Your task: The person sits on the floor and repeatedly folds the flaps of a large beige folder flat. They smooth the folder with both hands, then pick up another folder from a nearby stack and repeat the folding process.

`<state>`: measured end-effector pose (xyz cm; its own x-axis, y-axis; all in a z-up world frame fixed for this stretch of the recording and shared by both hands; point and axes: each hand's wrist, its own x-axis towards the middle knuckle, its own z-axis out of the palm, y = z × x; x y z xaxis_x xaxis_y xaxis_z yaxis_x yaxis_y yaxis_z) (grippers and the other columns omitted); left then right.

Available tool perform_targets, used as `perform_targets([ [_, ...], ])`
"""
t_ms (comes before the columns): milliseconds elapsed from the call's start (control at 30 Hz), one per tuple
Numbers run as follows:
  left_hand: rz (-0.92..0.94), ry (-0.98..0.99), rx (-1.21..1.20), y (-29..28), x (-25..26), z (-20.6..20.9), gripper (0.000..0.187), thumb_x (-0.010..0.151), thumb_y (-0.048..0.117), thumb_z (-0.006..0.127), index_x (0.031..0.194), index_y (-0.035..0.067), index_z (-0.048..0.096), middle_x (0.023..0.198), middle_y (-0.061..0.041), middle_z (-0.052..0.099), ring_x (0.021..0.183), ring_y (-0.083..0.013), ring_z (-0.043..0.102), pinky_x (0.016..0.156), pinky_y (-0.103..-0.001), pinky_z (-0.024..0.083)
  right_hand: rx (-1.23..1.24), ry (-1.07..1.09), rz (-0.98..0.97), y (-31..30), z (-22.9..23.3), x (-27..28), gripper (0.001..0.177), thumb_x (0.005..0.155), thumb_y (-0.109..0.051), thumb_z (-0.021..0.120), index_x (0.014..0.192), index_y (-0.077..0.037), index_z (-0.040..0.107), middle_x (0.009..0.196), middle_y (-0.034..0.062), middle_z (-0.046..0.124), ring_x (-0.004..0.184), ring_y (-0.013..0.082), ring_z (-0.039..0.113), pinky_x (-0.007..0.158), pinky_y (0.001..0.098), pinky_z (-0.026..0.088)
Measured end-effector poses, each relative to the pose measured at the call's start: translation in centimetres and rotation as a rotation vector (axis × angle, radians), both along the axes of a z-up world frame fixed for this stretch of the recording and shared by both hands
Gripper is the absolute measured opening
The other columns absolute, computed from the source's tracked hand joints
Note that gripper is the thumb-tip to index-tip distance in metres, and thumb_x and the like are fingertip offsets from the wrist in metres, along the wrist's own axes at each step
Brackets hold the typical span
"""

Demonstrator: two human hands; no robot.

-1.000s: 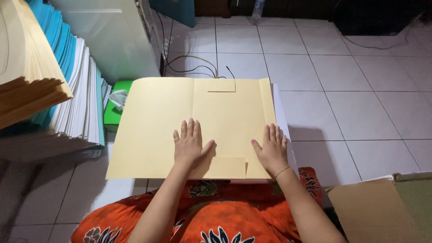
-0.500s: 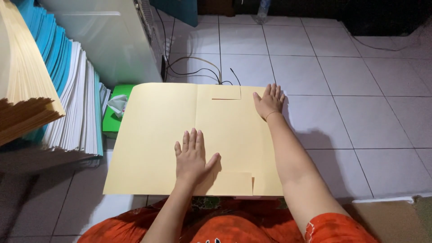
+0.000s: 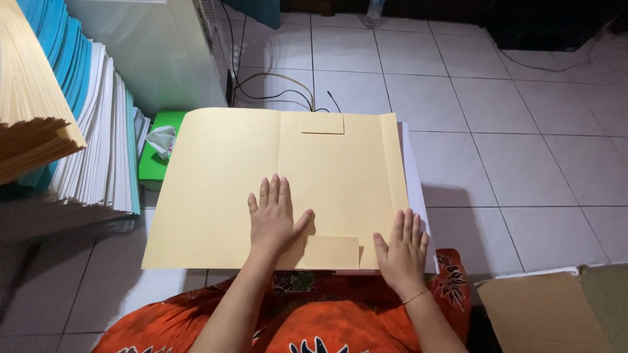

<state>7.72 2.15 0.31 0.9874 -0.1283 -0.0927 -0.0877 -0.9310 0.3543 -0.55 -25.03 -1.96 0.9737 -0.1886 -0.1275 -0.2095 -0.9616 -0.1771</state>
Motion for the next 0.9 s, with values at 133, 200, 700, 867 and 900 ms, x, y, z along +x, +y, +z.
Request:
perform_targets([
  [133, -0.005, 0.011, -0.012, 0.0, -0.1, 0.6, 0.096, 0.093, 0.073, 0.038, 0.162, 0.008, 0.023, 0.169, -0.015, 0.021, 0.158, -0.0342, 0.012, 0.122, -0.061, 0.006, -0.023, 0.006, 0.008, -0.4, 0.2, 5.0, 0.084, 0.105, -0.06, 0.026, 0.162, -0.001, 0.015, 0.17, 0.0246, 0.011, 0.158, 0.0398, 0.004, 0.122, 0.0574, 0.009],
  [200, -0.012, 0.044, -0.012, 0.0, 0.0, 1.0, 0.095, 0.094, 0.073, 0.036, 0.162, 0.008, 0.022, 0.17, -0.015, 0.019, 0.158, -0.0342, 0.01, 0.121, -0.061, 0.006, 0.021, 0.037, -0.002, -0.4, 1.4, 9.8, 0.085, 0.104, -0.061, 0.023, 0.163, -0.001, 0.014, 0.171, 0.0228, 0.009, 0.159, 0.0381, 0.001, 0.124, 0.0567, 0.006],
  [700, 0.016, 0.048, -0.023, 0.2, 0.6, 1.1, 0.097, 0.091, 0.075, 0.039, 0.163, 0.013, 0.021, 0.17, -0.01, 0.02, 0.158, -0.03, 0.011, 0.123, -0.057, 0.006, -0.017, -0.022, -0.073, -0.7, -1.5, 25.0, 0.085, 0.104, -0.067, 0.017, 0.164, -0.007, 0.015, 0.173, 0.0133, 0.009, 0.161, 0.0289, 0.001, 0.128, 0.0513, 0.005],
  [867, 0.018, 0.025, -0.029, 0.1, 0.0, 0.9, 0.095, 0.092, 0.074, 0.038, 0.162, 0.012, 0.023, 0.17, -0.012, 0.021, 0.158, -0.0312, 0.012, 0.122, -0.06, 0.007, 0.033, 0.013, -0.033, 0.9, 2.3, 9.2, 0.081, 0.105, -0.059, 0.022, 0.163, -0.003, 0.015, 0.172, 0.0193, 0.01, 0.159, 0.0345, 0.004, 0.126, 0.0559, 0.007],
  [900, 0.015, 0.02, -0.018, 0.1, 0.1, 0.7, 0.096, 0.092, 0.075, 0.038, 0.162, 0.012, 0.023, 0.169, -0.012, 0.022, 0.158, -0.0313, 0.012, 0.122, -0.06, 0.007, 0.023, 0.034, -0.028, 1.4, 3.1, 6.1, 0.08, 0.105, -0.057, 0.024, 0.162, -0.002, 0.016, 0.171, 0.0212, 0.012, 0.159, 0.0361, 0.006, 0.125, 0.0571, 0.009],
])
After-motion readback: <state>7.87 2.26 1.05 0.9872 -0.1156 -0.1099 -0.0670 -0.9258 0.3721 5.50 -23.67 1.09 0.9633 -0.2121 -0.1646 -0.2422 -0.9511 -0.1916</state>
